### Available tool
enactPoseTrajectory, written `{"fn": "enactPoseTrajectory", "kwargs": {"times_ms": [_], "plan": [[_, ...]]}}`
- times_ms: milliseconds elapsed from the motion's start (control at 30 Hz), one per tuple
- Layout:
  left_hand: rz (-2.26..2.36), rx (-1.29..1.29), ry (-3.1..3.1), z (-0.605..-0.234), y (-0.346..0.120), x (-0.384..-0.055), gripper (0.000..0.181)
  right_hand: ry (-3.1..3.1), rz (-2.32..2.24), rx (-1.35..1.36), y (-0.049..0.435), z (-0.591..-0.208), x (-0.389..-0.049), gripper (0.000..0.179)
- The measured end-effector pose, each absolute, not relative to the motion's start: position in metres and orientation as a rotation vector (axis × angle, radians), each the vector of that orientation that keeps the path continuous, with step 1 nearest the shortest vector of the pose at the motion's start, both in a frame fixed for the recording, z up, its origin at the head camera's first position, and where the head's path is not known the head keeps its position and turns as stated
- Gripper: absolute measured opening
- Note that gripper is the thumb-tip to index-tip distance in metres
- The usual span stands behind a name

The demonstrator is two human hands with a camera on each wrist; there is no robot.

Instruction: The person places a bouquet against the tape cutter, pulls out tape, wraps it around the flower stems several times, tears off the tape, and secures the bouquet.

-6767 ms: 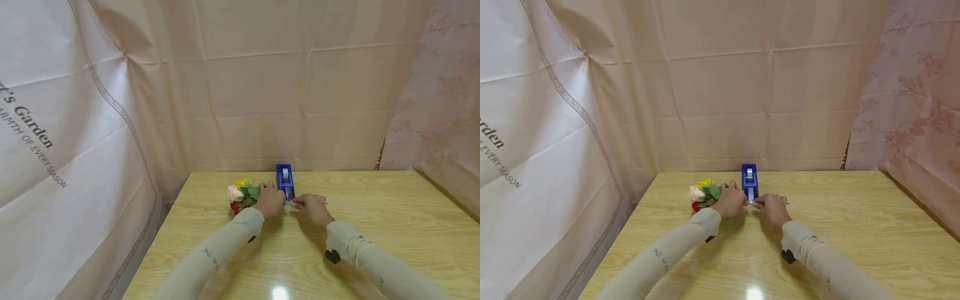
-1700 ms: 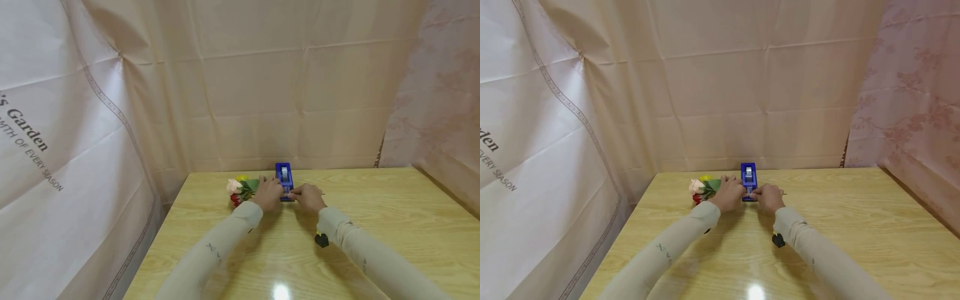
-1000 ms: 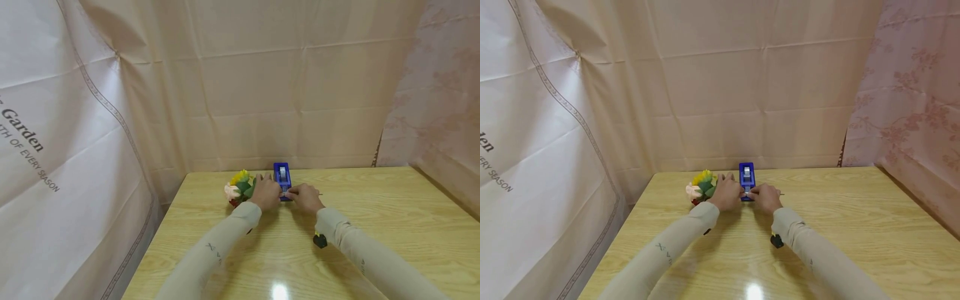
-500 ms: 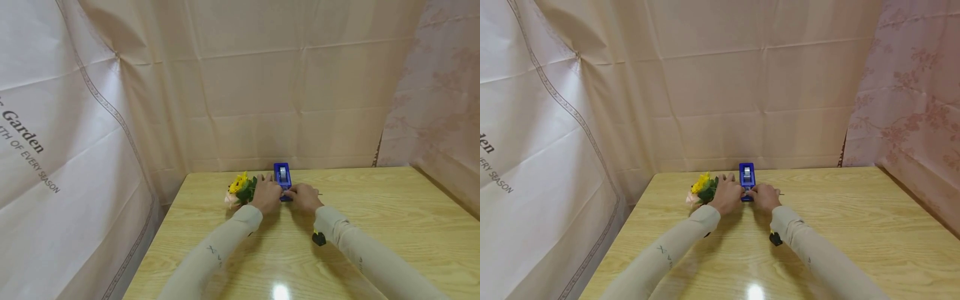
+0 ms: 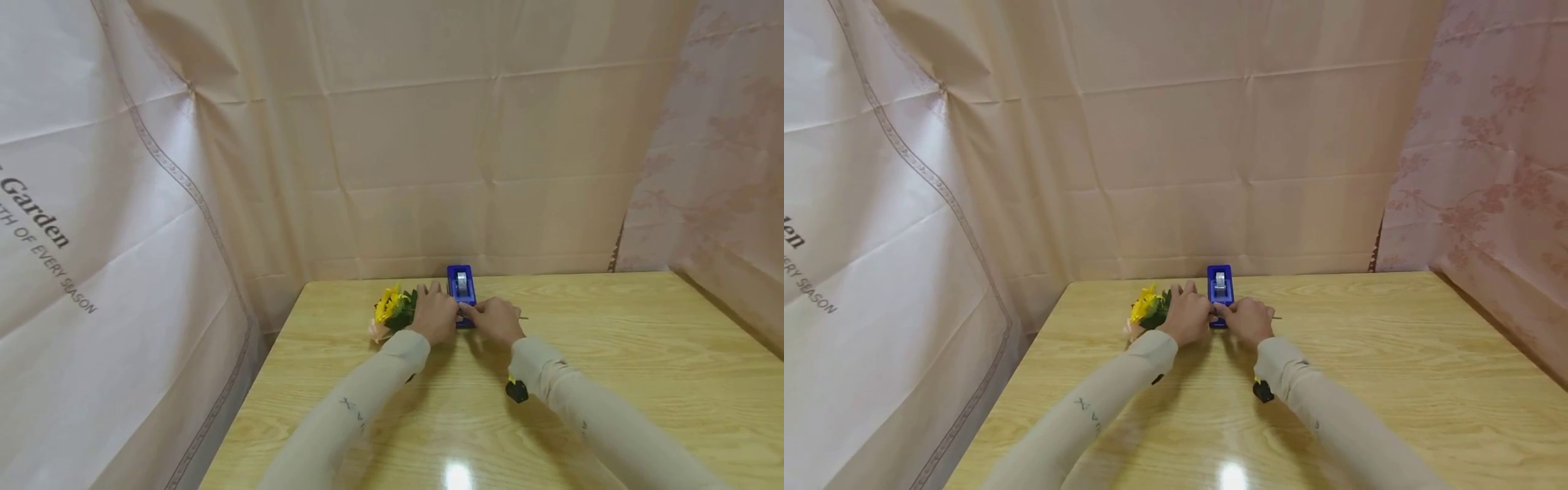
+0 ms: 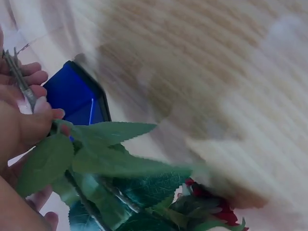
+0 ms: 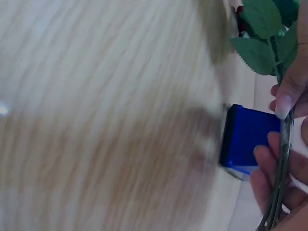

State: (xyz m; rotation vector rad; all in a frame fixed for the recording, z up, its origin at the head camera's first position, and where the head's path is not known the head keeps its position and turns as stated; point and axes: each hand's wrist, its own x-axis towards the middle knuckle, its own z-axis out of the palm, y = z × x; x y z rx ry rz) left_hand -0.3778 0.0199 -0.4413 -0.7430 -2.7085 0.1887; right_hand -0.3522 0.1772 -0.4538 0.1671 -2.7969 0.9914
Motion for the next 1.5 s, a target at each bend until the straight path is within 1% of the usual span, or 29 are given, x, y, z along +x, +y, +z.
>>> {"fn": "enactPoseTrajectory", "kwargs": {"times_ms": [67, 100, 233, 333, 567, 700, 833, 933, 1067, 1367, 1500], "plan": [[0.170, -0.734, -2.708, -0.443, 0.020, -0.377, 0.024, -2.818, 0.991, 0.115, 0.177, -0.454, -0.354, 0.052], [0.162, -0.733, -2.706, -0.444, 0.021, -0.377, 0.024, -2.826, 0.994, 0.091, 0.176, -0.454, -0.355, 0.053], [0.151, -0.718, -2.687, -0.445, 0.021, -0.375, 0.026, -2.862, 1.022, 0.004, 0.175, -0.452, -0.358, 0.053], [0.169, -0.707, -2.646, -0.446, 0.020, -0.375, 0.029, -2.879, 1.031, -0.013, 0.173, -0.450, -0.359, 0.052], [0.237, -0.758, -2.536, -0.448, 0.017, -0.378, 0.016, -2.889, 1.033, 0.088, 0.177, -0.450, -0.363, 0.049], [0.313, -0.790, -2.490, -0.448, 0.017, -0.379, 0.011, -2.915, 0.951, 0.058, 0.176, -0.444, -0.362, 0.051], [0.336, -0.800, -2.475, -0.450, 0.019, -0.378, 0.014, -2.940, 0.862, -0.043, 0.168, -0.434, -0.359, 0.053], [0.331, -0.800, -2.473, -0.451, 0.020, -0.378, 0.015, -2.952, 0.802, -0.081, 0.164, -0.429, -0.357, 0.049], [0.326, -0.789, -2.482, -0.450, 0.019, -0.377, 0.015, -2.961, 0.778, -0.090, 0.160, -0.428, -0.358, 0.047], [0.259, -0.774, -2.524, -0.450, 0.019, -0.379, 0.021, -2.964, 0.771, -0.123, 0.160, -0.431, -0.366, 0.042], [0.243, -0.776, -2.534, -0.450, 0.021, -0.381, 0.018, -2.978, 0.751, -0.118, 0.162, -0.429, -0.370, 0.040]]}}
